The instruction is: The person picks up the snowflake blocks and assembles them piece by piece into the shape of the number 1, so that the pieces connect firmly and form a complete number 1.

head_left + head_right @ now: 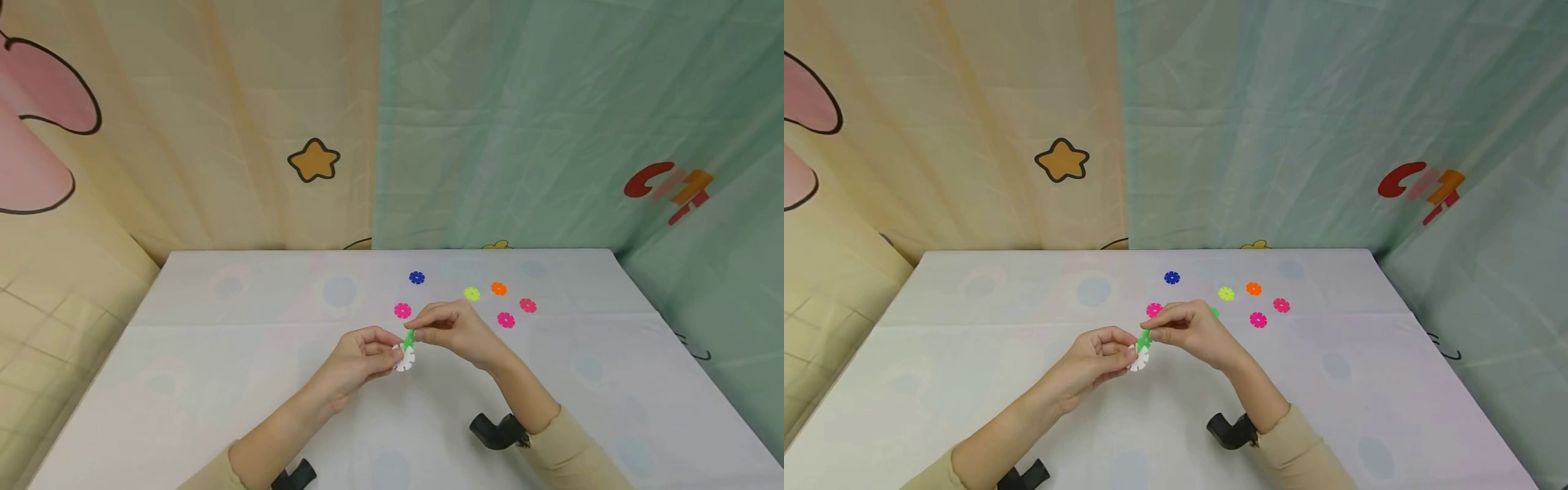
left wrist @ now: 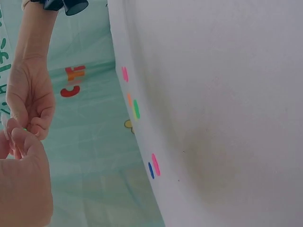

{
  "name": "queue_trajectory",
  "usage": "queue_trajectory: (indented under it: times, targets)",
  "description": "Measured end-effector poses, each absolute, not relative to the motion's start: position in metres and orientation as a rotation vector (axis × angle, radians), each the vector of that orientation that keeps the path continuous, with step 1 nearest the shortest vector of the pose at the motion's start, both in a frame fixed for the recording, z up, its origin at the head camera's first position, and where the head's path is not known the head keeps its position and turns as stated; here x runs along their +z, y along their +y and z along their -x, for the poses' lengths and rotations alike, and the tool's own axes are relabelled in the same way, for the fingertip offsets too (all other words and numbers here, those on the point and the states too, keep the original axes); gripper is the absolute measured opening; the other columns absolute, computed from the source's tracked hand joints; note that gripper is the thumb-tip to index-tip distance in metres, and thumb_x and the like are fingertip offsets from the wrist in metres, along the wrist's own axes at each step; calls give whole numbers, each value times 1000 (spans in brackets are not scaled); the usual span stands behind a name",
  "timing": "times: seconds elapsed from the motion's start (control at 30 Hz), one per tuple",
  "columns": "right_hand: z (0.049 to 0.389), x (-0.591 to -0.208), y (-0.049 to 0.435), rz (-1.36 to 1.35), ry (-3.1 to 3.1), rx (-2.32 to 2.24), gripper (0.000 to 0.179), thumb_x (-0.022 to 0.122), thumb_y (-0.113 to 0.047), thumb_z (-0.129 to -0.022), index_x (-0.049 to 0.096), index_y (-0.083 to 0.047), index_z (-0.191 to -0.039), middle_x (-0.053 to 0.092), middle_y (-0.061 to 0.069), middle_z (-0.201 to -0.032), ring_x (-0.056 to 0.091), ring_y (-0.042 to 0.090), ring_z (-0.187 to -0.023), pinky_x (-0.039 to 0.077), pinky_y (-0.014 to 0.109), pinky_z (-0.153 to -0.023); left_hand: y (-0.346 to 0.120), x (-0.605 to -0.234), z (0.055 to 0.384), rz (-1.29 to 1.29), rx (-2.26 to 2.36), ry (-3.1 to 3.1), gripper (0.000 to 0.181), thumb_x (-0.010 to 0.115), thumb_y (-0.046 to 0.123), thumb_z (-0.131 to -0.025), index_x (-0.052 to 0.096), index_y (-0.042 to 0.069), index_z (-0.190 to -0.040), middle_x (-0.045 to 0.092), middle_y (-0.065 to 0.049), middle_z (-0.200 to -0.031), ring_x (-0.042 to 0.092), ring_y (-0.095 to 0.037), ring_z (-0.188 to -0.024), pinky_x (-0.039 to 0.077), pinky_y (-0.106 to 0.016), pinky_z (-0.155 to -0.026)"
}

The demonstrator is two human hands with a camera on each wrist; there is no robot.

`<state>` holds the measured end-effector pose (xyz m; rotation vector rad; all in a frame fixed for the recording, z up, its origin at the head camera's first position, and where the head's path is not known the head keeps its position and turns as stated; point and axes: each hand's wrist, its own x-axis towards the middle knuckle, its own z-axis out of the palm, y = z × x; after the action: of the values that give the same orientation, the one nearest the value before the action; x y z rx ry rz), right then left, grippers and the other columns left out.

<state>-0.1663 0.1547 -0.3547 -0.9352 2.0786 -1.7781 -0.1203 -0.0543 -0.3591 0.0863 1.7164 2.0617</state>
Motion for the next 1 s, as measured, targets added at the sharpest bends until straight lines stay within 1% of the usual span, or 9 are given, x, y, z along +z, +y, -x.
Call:
queue_trajectory:
  times: [0.2,0.27,0.37,0.43,0.5,0.6,0.67,0.73,1.0]
  targets:
    - [165,-356,154,932,2049,-1791,18,63,4,-84,66,11,-100,68,3,-90,62,20,-80,54,33,-73,-55,-362,121,-77,2055,1748,20,66,13,-87,59,-2,-99,66,0,-80,59,-12,-73,50,-22,-68]
    - [165,-356,154,941,2041,-1796,17,63,4,-84,66,12,-100,68,3,-91,62,20,-81,54,33,-73,-55,-363,121,-85,2054,1756,21,66,14,-87,58,-1,-99,65,0,-80,59,-12,-73,50,-23,-67]
    - [165,-357,153,966,2027,-1803,16,63,5,-84,65,13,-98,68,4,-91,62,21,-82,54,36,-74,-55,-364,123,-99,2045,1752,24,66,17,-87,57,-1,-101,65,-1,-82,59,-14,-74,49,-24,-67]
    - [165,-358,152,978,2016,-1804,15,62,6,-84,65,12,-98,69,5,-91,63,22,-83,53,35,-75,-54,-363,123,-103,2040,1749,29,66,19,-88,57,-2,-105,66,-2,-85,60,-14,-75,50,-25,-68]
    - [164,-358,152,974,2016,-1796,15,62,6,-85,66,12,-97,69,7,-92,63,23,-84,53,36,-76,-55,-363,123,-116,2034,1745,35,66,22,-88,55,-1,-112,67,-3,-89,61,-14,-78,51,-26,-71]
    - [163,-359,151,958,2024,-1785,14,62,5,-85,67,10,-98,68,13,-93,64,23,-85,53,35,-77,-55,-361,122,-158,2031,1740,45,67,24,-87,50,0,-121,68,-6,-96,63,-15,-81,52,-29,-76]
    - [163,-359,151,952,2027,-1781,15,62,5,-85,67,10,-98,68,16,-93,64,23,-85,53,36,-77,-56,-361,122,-192,2029,1734,50,68,24,-86,48,0,-125,68,-7,-98,63,-14,-82,51,-29,-77]
    - [163,-359,150,950,2023,-1781,15,62,5,-85,67,10,-98,68,17,-93,65,23,-86,53,36,-78,-56,-361,122,-215,2029,1728,51,69,22,-85,47,-1,-125,68,-7,-98,63,-14,-81,51,-29,-76]
    - [163,-359,149,939,2031,-1758,15,64,1,-85,68,7,-98,68,15,-94,65,23,-87,53,37,-78,-55,-360,123,-225,2039,1709,52,71,20,-84,48,-3,-123,68,-5,-95,63,-12,-79,51,-26,-72]
